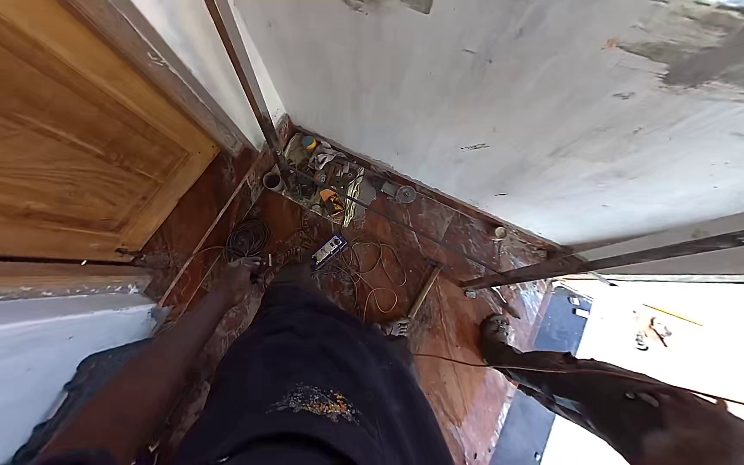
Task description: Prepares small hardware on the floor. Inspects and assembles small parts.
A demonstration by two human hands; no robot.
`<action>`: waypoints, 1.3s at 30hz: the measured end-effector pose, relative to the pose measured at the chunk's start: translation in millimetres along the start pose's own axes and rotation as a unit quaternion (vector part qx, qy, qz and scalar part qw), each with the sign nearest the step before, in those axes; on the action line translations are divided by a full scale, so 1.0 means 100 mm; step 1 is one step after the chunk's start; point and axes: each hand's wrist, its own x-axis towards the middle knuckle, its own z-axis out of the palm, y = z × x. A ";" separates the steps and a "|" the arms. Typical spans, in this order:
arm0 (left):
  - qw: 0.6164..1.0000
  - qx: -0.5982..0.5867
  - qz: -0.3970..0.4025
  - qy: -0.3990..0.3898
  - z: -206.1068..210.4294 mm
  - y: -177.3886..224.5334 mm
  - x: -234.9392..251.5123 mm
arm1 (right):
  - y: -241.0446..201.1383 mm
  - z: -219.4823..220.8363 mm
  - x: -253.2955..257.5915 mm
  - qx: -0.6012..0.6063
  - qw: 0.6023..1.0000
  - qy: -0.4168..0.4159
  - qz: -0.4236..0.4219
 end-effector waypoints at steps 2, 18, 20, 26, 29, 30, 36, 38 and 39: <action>1.000 -0.004 0.014 -0.001 -0.27 0.15 0.36 | 0.70 0.40 -0.30 -0.040 0.987 -0.155 -0.024; 0.978 0.068 0.064 -0.189 -1.52 1.43 2.71 | 0.91 2.69 -3.81 -0.355 0.897 -0.178 0.193; 0.968 0.069 0.048 -0.235 -1.39 1.55 2.76 | 0.81 2.69 -3.86 -0.353 0.902 -0.151 0.197; 0.948 -0.062 0.035 -0.312 -1.15 1.42 2.96 | 0.70 3.49 -3.68 -0.392 0.878 -0.209 0.178; 0.935 -0.136 -0.001 -0.328 -1.10 1.21 3.00 | 0.88 4.51 -3.55 -0.428 0.822 -0.338 0.161; 0.930 -0.150 -0.018 -0.335 -1.07 1.12 3.03 | 1.02 4.89 -3.48 -0.448 0.788 -0.395 0.149; 0.936 -0.121 -0.112 -0.312 -0.51 -0.18 3.46 | 2.59 7.12 -2.84 -0.541 0.593 -0.591 0.074; 0.946 -0.081 -0.152 -0.275 -0.18 -0.68 3.66 | 3.39 7.71 -2.52 -0.548 0.577 -0.605 0.031; 0.948 -0.050 -0.167 -0.268 -0.01 -0.97 3.80 | 3.78 7.98 -2.36 -0.548 0.572 -0.610 0.023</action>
